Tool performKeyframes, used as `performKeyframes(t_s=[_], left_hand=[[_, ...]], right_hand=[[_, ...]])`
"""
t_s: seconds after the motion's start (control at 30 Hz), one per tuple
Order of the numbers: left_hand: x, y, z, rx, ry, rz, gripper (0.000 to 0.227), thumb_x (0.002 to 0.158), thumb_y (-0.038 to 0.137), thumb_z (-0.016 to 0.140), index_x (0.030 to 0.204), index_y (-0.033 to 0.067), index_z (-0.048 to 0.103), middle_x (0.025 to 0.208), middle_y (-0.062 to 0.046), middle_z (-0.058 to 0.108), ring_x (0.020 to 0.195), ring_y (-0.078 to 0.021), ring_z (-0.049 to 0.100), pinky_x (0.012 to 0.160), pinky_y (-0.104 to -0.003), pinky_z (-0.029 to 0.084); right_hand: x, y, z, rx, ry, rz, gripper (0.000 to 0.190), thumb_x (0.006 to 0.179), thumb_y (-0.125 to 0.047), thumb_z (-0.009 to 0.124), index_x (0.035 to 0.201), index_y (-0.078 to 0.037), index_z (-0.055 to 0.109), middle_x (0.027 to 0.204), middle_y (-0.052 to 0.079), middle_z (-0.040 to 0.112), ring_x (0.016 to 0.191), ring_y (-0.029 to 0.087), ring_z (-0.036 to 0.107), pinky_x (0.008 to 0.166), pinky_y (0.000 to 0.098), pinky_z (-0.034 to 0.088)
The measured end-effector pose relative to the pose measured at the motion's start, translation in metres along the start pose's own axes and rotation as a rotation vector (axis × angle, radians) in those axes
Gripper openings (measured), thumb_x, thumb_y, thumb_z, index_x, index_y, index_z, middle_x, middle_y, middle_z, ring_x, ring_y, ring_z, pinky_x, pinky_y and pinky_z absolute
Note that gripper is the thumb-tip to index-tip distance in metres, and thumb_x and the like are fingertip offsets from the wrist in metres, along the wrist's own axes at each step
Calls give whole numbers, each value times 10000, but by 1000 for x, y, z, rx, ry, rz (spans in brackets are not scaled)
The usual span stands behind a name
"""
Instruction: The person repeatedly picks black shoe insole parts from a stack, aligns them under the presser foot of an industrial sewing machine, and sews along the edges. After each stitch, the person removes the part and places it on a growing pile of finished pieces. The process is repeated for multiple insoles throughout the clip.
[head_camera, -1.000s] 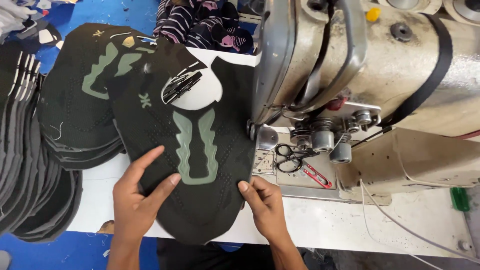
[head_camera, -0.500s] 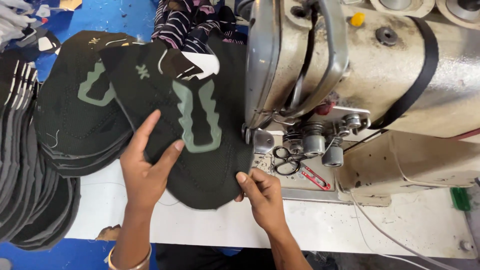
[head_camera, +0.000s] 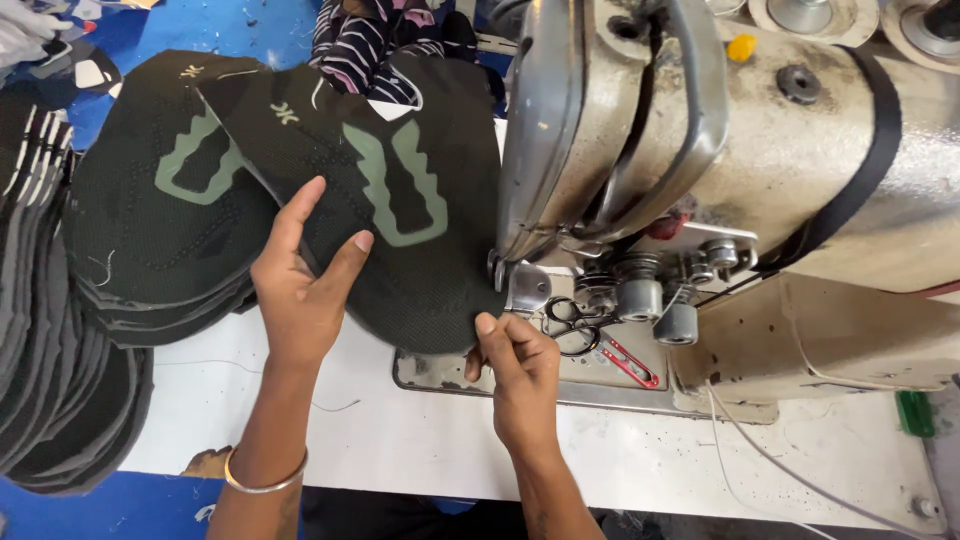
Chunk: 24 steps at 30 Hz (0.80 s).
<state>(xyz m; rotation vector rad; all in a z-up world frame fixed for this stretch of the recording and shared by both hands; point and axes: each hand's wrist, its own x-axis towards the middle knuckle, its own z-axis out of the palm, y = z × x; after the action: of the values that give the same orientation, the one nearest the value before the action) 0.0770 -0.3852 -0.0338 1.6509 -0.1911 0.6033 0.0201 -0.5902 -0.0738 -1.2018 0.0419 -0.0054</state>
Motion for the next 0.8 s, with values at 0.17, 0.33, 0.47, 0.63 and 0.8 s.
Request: performKeyframes(t_s=[0.17, 0.33, 0.47, 0.63, 0.8], left_hand=[[-17, 7, -9, -66, 27, -18, 560, 970, -28, 743, 1474, -78, 504, 1311, -131, 665, 1147, -118, 640, 1003, -259, 539], [-52, 25, -16, -13, 127, -153, 549, 946, 2, 771, 1453, -57, 567, 1115, -87, 706, 846, -37, 598, 674, -185, 475], [-82, 21, -17, 192, 164, -227, 437, 911, 31, 783, 1328, -36, 672, 824, -84, 721, 574, -45, 537, 473, -207, 389], [-130, 5, 2, 113, 196, -179, 291, 953, 28, 733, 1235, -32, 695, 1022, -102, 758, 748, -90, 723, 603, -211, 580], [-194, -24, 21, 343, 104, -66, 336, 953, 12, 707, 1289, 18, 694, 982, -99, 807, 875, -117, 771, 851, -267, 603]], right_hand=[[2, -7, 7, 33, 47, 0, 338, 1013, -215, 652, 740, -16, 645, 685, 74, 683, 559, 109, 551, 547, 257, 440], [1, -9, 5, 20, 70, -19, 329, 1009, -217, 668, 748, -15, 663, 697, 86, 701, 546, 110, 545, 527, 257, 437], [1, -11, 5, 18, 68, -19, 310, 997, -222, 669, 772, -11, 686, 708, 82, 715, 542, 109, 548, 521, 256, 440], [2, -9, 0, -20, 73, 7, 277, 981, -214, 676, 801, -8, 715, 704, 76, 712, 547, 112, 559, 532, 260, 445], [-2, 0, -5, -88, -76, -26, 221, 1008, -175, 696, 895, 9, 740, 794, 40, 710, 731, 81, 590, 708, 259, 473]])
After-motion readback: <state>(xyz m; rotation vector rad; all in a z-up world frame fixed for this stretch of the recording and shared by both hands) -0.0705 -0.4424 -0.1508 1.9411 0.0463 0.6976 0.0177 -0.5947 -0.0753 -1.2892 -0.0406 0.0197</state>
